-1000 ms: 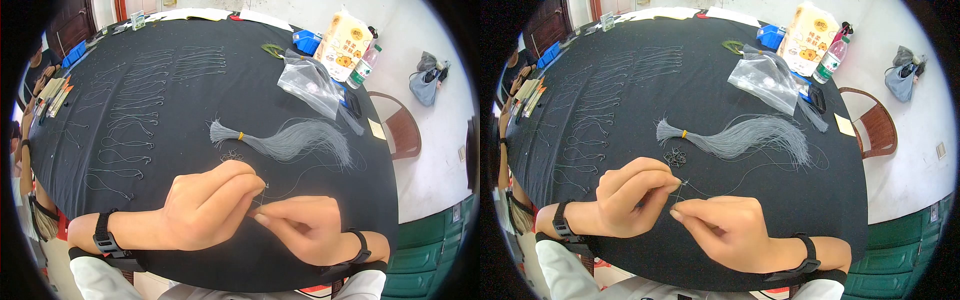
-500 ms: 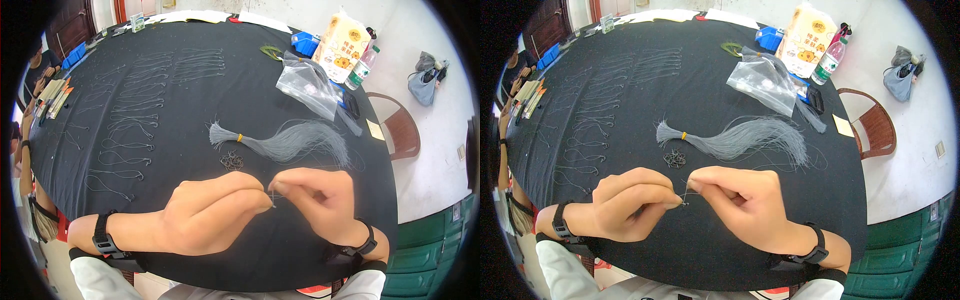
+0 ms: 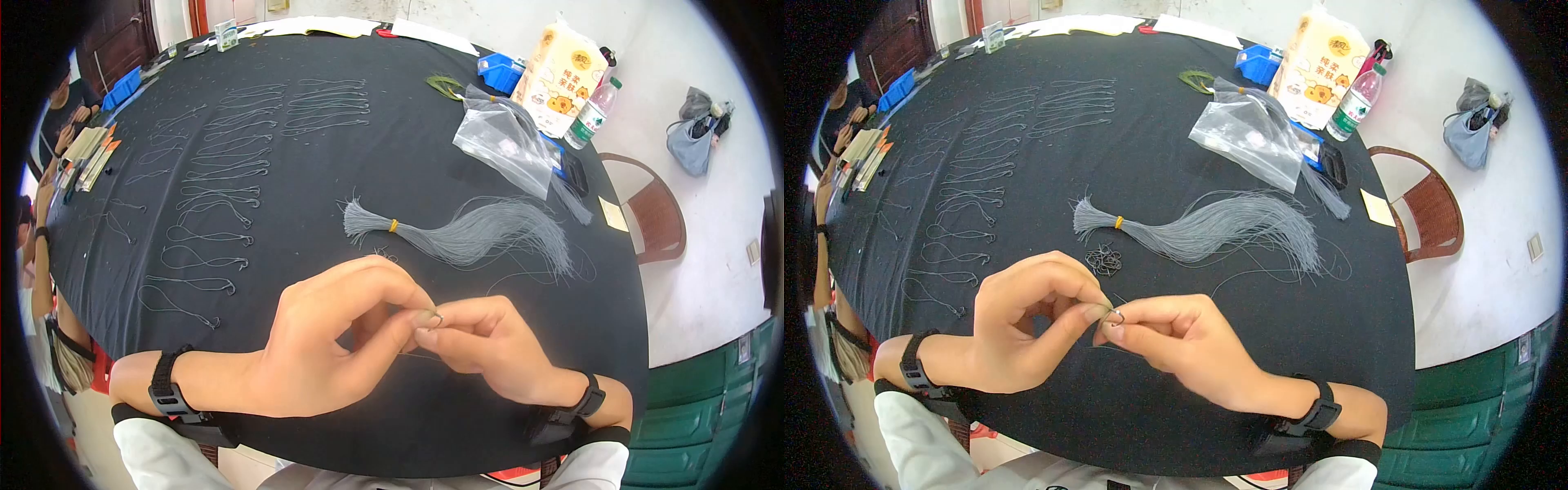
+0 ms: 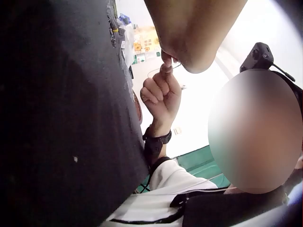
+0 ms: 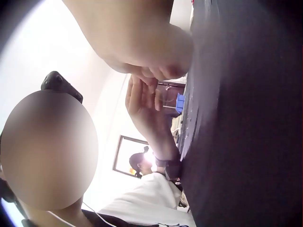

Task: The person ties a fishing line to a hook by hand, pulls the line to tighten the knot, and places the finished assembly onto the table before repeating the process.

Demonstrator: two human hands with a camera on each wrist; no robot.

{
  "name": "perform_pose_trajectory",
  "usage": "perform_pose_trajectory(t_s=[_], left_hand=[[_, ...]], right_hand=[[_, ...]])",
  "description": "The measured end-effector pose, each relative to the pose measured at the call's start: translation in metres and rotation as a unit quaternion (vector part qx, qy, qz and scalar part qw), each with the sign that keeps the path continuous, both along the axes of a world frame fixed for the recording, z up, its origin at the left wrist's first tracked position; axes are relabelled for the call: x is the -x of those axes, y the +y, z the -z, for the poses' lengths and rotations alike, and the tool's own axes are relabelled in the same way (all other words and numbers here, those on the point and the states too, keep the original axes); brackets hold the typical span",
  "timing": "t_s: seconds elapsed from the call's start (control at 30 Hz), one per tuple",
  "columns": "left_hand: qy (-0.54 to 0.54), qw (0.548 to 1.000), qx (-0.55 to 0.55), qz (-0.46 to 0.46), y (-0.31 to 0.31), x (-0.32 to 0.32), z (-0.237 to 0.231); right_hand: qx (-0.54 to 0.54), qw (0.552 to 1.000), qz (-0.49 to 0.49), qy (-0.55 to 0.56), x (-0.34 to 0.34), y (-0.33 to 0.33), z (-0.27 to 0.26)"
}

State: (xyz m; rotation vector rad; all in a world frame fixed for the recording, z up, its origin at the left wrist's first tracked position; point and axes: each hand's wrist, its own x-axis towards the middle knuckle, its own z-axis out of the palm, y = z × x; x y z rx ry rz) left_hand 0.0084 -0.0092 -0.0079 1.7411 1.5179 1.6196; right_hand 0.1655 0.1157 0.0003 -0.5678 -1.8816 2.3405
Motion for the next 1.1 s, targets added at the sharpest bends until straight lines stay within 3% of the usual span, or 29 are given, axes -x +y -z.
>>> perform_pose_trajectory(t_s=[0.17,0.3,0.6,0.7,0.93,1.1], left_hand=[[0.066,0.996,-0.034,-0.056,0.002,-0.002,0.000],[0.125,0.987,-0.072,-0.066,0.005,-0.003,0.004],[0.184,0.974,-0.124,-0.043,0.009,0.000,0.005],[0.172,0.977,-0.128,-0.016,0.009,-0.001,0.004],[0.153,0.981,-0.116,-0.009,0.006,0.000,0.001],[0.110,0.992,-0.069,-0.005,0.003,0.000,-0.003]], right_hand=[[-0.177,0.978,0.074,0.085,-0.006,-0.020,0.013],[-0.405,0.903,0.078,0.119,-0.006,-0.022,0.000],[-0.587,0.780,0.130,0.172,-0.008,-0.008,-0.019],[-0.554,0.796,0.155,0.191,-0.004,0.002,-0.012],[-0.355,0.927,0.085,0.088,-0.005,0.013,-0.001],[-0.108,0.994,0.015,0.028,0.000,0.012,-0.005]])
